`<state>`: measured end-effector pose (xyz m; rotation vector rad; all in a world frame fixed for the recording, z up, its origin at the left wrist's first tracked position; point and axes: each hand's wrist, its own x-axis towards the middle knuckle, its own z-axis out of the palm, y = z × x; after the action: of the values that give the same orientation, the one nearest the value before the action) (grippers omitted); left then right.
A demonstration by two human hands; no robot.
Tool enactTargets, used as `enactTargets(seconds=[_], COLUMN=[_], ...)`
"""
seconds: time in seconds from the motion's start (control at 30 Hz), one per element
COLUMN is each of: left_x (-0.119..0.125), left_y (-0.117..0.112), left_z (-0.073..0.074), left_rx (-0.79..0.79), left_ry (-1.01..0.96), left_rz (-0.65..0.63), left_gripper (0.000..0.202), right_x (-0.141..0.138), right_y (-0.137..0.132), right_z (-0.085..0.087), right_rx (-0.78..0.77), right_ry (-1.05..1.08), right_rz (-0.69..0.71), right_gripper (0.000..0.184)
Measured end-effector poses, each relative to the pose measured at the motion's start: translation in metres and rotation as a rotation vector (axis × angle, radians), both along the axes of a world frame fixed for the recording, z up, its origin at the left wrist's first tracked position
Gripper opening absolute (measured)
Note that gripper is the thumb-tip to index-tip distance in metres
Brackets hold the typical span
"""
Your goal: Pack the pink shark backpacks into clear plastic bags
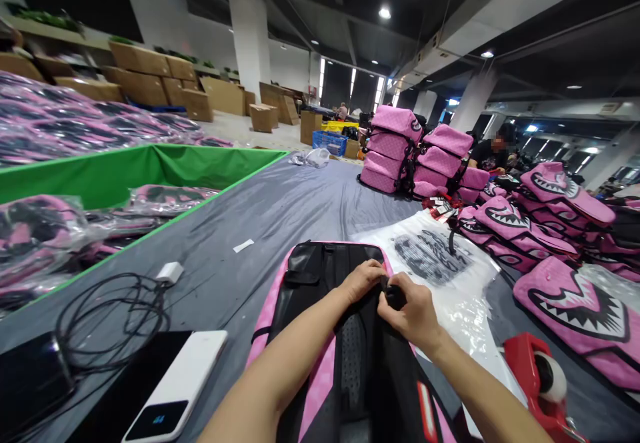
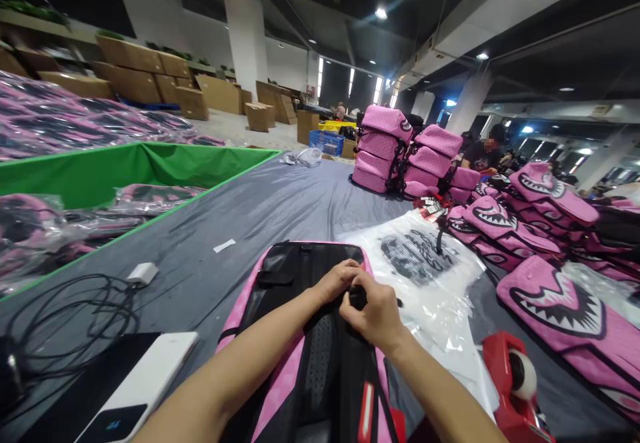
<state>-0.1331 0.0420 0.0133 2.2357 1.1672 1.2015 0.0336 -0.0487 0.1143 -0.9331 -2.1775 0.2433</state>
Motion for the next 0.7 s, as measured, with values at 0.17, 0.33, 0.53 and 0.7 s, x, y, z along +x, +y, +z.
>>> enactTargets(seconds=[0.17,0.33,0.53,0.7], left_x=[0.000,0.018,0.025,0.014], left_y=[-0.011,-0.064,-0.071,-0.086], left_z=[0.012,0.059,0.104,0.083], left_rx=[-0.011,0.225,0.144,0.004], left_ry=[-0.027,-0.050,0.083,-0.037], left_rz=[0.054,0.065,-0.070,0.154], left_gripper=[0.018,0.054,0.020,0.022], right_x=[0.022,0.047,0.051,0.044], right_y=[-0.017,-0.004,0.015,0.040], right_z=[0.037,0.049,0.070,0.074], right_rx=[-0.073,-0.188,-0.387,-0.563], right_ry=[0.120,0.143,0.103,0.147], right_rz=[0.005,-0.048,0.171,0.390], right_gripper=[0.012,0.025,0.036,0.049])
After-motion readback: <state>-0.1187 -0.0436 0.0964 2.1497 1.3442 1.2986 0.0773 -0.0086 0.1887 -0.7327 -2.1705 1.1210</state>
